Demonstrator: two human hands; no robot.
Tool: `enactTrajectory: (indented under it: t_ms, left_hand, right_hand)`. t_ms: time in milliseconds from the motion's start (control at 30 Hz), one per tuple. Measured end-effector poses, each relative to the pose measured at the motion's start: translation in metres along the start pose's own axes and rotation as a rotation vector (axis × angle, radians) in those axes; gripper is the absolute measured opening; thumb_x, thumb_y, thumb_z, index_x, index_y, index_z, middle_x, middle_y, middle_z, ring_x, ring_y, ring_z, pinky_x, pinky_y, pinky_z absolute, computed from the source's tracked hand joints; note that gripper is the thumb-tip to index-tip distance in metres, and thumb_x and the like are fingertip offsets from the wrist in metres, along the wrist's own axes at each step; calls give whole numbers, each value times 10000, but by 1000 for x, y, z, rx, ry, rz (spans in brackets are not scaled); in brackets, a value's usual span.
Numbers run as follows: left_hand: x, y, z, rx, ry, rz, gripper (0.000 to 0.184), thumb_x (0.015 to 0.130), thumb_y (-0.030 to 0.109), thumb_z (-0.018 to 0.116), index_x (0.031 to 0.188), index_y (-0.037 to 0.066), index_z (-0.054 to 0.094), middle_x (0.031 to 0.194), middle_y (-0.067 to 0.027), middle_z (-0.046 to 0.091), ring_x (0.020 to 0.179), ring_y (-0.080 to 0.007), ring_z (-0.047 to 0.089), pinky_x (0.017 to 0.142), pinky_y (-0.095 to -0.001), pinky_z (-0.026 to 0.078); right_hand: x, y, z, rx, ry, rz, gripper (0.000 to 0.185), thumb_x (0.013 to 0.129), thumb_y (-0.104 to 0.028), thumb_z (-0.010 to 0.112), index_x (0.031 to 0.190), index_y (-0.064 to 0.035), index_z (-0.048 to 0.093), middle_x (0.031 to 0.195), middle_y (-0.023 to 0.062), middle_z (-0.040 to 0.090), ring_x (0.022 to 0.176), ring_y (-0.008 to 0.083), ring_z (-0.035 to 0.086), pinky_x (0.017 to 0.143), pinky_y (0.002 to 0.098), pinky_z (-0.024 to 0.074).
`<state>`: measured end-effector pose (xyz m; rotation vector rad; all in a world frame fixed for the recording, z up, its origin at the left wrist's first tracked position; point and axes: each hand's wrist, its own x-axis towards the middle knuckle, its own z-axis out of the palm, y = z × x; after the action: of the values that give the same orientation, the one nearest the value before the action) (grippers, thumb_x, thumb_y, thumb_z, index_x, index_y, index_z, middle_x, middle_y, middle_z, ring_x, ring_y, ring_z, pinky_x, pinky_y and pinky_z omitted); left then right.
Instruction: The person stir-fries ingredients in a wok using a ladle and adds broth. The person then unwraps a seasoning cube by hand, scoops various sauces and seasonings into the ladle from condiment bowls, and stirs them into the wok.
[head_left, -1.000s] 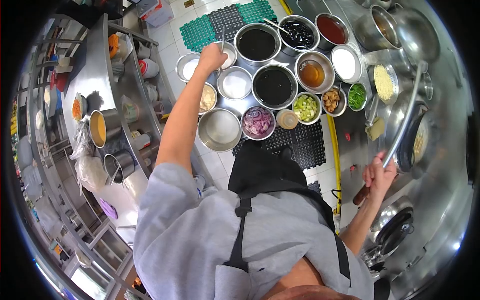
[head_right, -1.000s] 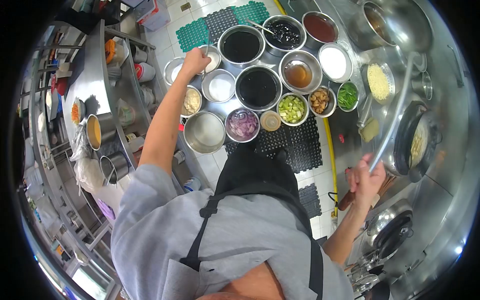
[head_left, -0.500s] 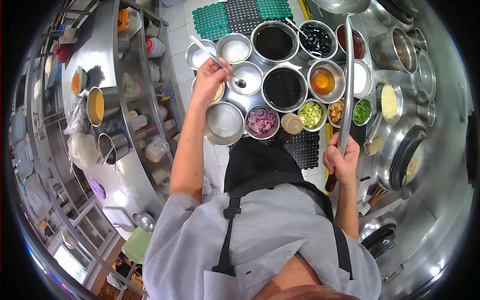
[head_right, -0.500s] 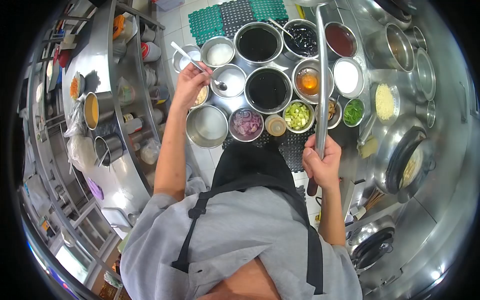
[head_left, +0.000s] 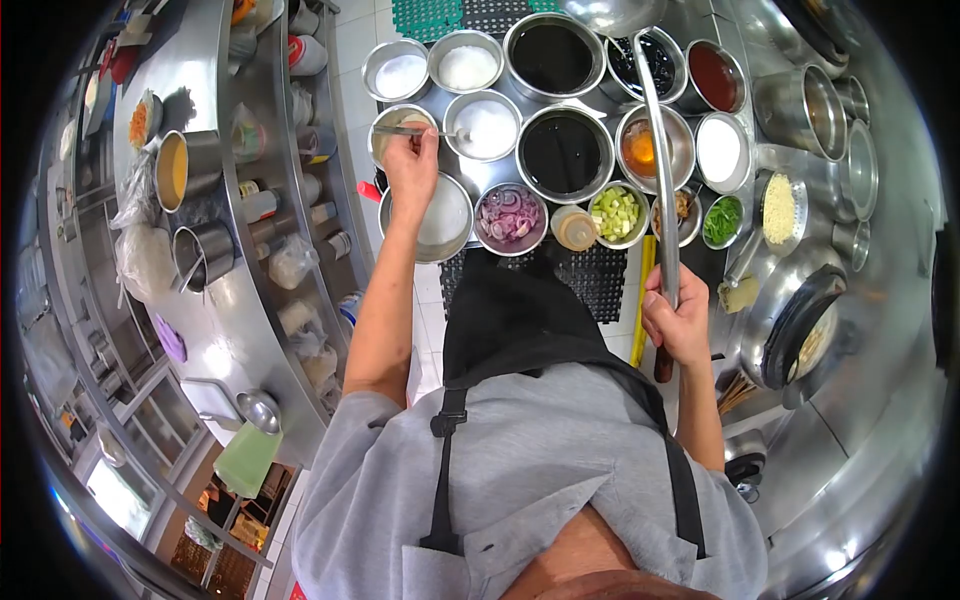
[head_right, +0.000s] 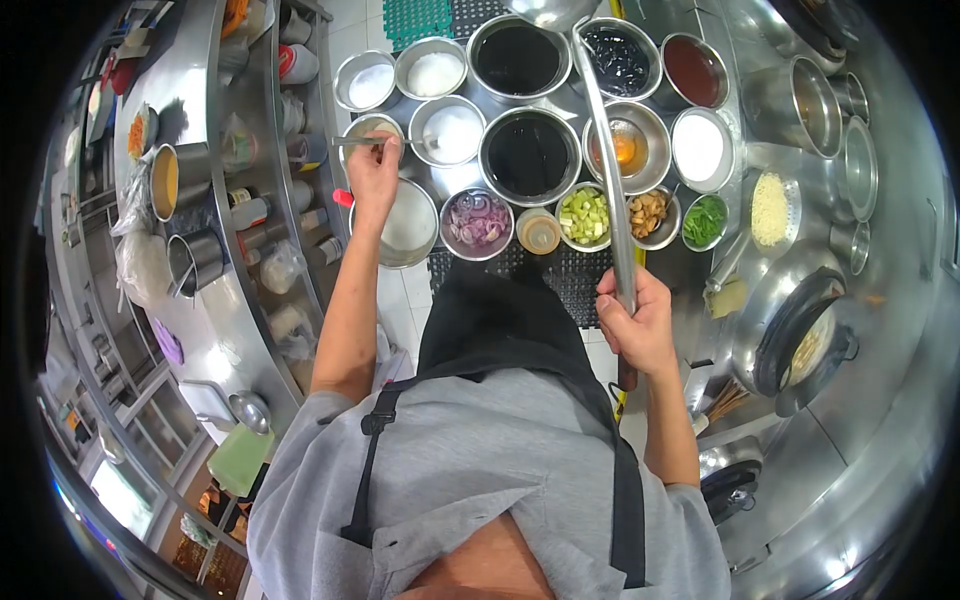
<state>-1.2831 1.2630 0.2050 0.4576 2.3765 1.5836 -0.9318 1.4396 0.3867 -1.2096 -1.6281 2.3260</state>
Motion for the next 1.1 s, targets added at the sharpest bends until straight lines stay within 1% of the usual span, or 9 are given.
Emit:
enactTrajectory:
  t_ms: [133,233,333,467,667,767,933,1033,1100]
  left_hand:
    - [-10,15,-9,67,68,-92,185,948,155,710,920,-27,716,708,-28,632,624,-103,552,592,-294,456]
    - [-14,0,-13,230,72,82,180,940,148,734,908,-29,730,750,-20,641,639,-89,544,595,-273,445]
    - [-20,6,-14,-23,92,25,179,925,145,757,918,-32,734,787,-11,634,652,-74,526,603,-255,435]
    - [-22,-1,-16,-39,46,70,156,950,117,730,914,-35,724,814,12,611,667,-45,490,588,-231,397]
    - [-17,-9,-12,-43,46,29,190,922,152,761,908,-36,736,767,-2,610,648,-70,503,601,-258,428]
    - [-14,-11,-13,-20,29,7,180,926,146,757,919,-33,739,755,1,624,652,-61,510,599,-251,422]
    - [-10,-9,-20,-35,-9,-92,194,931,150,757,925,-43,742,757,6,649,653,-60,516,586,-259,422]
    - [-3,18,-32,-259,62,-112,166,935,137,758,929,-28,746,780,22,652,673,-58,519,600,-251,422]
    - [7,40,-50,-302,-9,-37,141,932,126,761,932,-14,745,799,27,654,697,-63,524,626,-249,424]
  right_hand:
    - [-2,1,-1,-97,3,45,90,923,16,582,1005,-5,551,619,-32,513,414,28,424,384,221,323]
    - [-4,0,2,-129,0,66,90,927,14,587,1009,-7,556,625,-39,514,423,22,427,388,218,320]
    - [-8,-1,4,-140,11,86,85,934,6,594,1009,-9,557,631,-41,517,427,20,428,390,218,320]
    - [-12,2,2,-174,0,89,99,947,-5,609,1034,-7,562,636,-41,521,424,24,429,388,221,319]
    - [-17,-7,8,-191,42,133,330,961,-29,616,1280,32,555,632,-39,521,407,36,423,379,227,332]
    - [-22,-11,8,-63,5,205,395,964,-38,606,1344,34,526,627,-22,521,395,46,421,370,229,336]
    - [-32,-22,10,50,-27,328,401,964,-44,598,1351,19,517,589,-4,497,381,55,421,353,229,327]
    - [-36,-23,8,103,-57,376,388,970,-48,584,1347,14,514,561,-8,473,366,59,409,346,229,320]
    - [-36,-22,6,143,-85,398,374,973,-50,575,1337,12,515,545,-13,459,356,61,399,342,230,319]
